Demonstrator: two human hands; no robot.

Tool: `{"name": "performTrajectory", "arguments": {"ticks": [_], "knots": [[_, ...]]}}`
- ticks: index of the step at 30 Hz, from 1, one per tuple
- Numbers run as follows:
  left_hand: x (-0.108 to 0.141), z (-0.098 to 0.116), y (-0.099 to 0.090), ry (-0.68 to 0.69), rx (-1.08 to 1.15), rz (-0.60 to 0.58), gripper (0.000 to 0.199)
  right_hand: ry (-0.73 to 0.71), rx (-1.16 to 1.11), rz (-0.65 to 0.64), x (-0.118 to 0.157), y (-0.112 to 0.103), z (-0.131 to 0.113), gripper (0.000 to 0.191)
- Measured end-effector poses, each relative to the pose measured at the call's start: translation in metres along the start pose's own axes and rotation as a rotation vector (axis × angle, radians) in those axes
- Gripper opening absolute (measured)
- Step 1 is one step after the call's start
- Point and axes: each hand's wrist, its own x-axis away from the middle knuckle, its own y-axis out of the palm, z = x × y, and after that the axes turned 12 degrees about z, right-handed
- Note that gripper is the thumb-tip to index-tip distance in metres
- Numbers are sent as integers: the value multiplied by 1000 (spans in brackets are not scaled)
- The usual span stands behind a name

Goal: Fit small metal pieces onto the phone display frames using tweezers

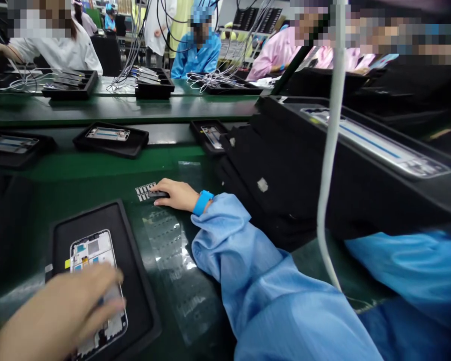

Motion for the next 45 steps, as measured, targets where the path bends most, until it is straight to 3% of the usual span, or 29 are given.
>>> {"name": "performTrajectory", "arguments": {"ticks": [2, 5, 7, 10, 15, 18, 21, 24, 29, 34, 40, 45], "knots": [[-45, -5, -11, -3, -67, 167, 42, -18, -9, 13, 0, 0, -1, 54], [-103, -18, -5, -23, -101, 242, 55, -7, -13, -2, 1, 2, -1, 55], [-129, -23, 9, -45, -86, 248, 57, 0, -16, -1, 2, 4, -3, 49], [-145, -24, 26, -47, -20, 256, 53, -16, -43, 42, 5, 8, -8, 39], [-138, -20, 22, -90, 208, 341, 48, 1, -320, 214, 5, 4, -18, 26], [-130, -17, 15, -168, 399, 428, 37, 112, -623, 301, 4, 0, -27, 27], [-124, -13, 12, -270, 628, 492, 34, 246, -881, 307, 4, 2, -38, 27], [-121, -8, 11, -369, 860, 484, 36, 353, -1016, 336, 4, 6, -49, 29], [-117, -5, 8, -518, 1160, 395, 40, 375, -1074, 310, 4, 5, -57, 30], [-118, -8, 9, -641, 1249, 415, 32, 350, -1064, 222, 5, 3, -56, 33], [-118, -6, 8, -657, 1351, 413, 26, 356, -1113, 157, 5, 5, -57, 34], [-116, -7, 7, -661, 1443, 354, 20, 354, -1080, 192, 7, 3, -61, 37]]}}
